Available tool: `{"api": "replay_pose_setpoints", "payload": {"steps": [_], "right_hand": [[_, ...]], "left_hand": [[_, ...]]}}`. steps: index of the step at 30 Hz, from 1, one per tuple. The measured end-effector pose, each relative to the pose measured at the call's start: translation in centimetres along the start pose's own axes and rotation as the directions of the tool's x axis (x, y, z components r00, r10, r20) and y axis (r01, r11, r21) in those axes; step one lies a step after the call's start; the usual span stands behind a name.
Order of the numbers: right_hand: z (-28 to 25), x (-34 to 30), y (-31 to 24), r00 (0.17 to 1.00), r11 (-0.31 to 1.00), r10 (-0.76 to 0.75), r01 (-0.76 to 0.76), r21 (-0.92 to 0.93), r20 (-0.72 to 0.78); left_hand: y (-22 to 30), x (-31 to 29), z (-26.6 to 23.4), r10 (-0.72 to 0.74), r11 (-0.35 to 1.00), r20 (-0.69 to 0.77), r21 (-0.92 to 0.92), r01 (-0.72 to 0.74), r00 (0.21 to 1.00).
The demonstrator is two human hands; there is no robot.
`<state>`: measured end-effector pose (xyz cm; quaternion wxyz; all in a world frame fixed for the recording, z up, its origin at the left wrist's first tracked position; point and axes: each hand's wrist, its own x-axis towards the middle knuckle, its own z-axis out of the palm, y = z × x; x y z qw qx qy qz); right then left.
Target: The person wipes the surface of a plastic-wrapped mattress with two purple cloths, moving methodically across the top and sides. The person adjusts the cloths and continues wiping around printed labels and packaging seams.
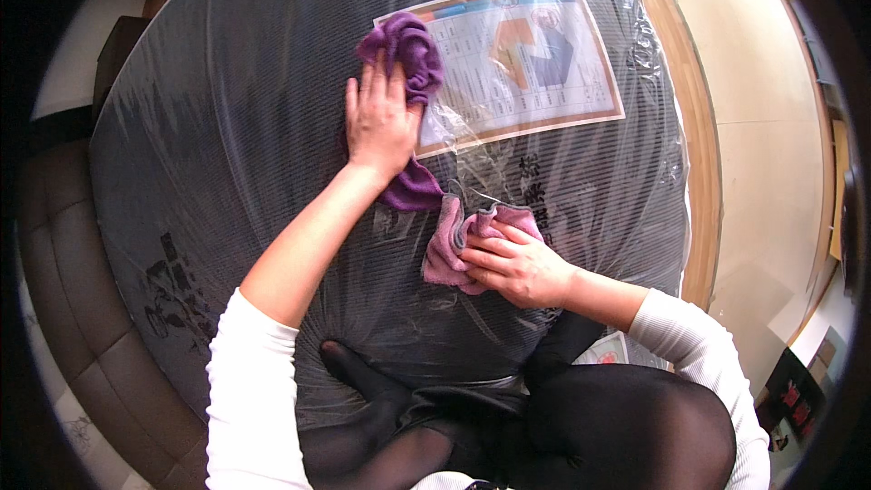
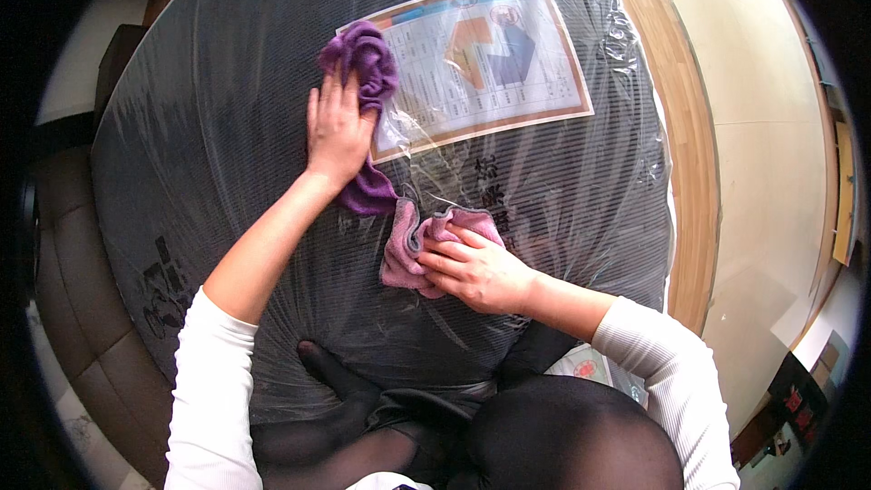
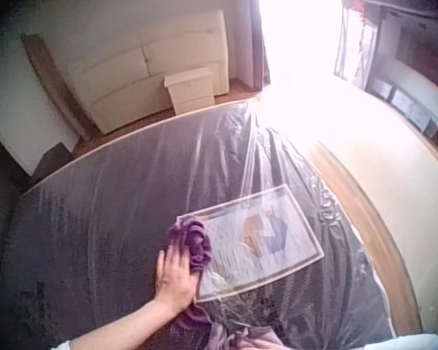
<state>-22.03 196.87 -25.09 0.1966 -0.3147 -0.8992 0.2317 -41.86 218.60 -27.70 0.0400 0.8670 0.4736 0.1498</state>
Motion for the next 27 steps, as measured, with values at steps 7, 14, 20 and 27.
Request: {"api": "replay_pose_setpoints", "payload": {"steps": [7,14,20,27], "right_hand": [[0.1,0.4,0.1,1.000,1.000,-0.021,0.021,-0.008,-0.008],[0.3,-0.3,0.5,1.000,1.000,-0.018,0.018,0.013,-0.024],[0.2,-0.3,0.4,1.000,0.999,-0.001,0.001,0.053,-0.001],[0.6,-0.2,0.3,1.000,0.998,0.002,-0.002,0.061,0.004]], "left_hand": [[1.9,2.2,0.1,0.108,0.992,0.052,-0.073,-0.104,0.993],[-5.8,5.0,-1.0,-0.239,0.960,0.042,0.160,0.230,0.970],[-16.2,-1.2,-5.2,-0.501,0.801,-0.017,0.369,0.471,0.865],[-18.0,-4.8,-5.2,-0.546,0.616,-0.115,0.616,0.490,0.830]]}}
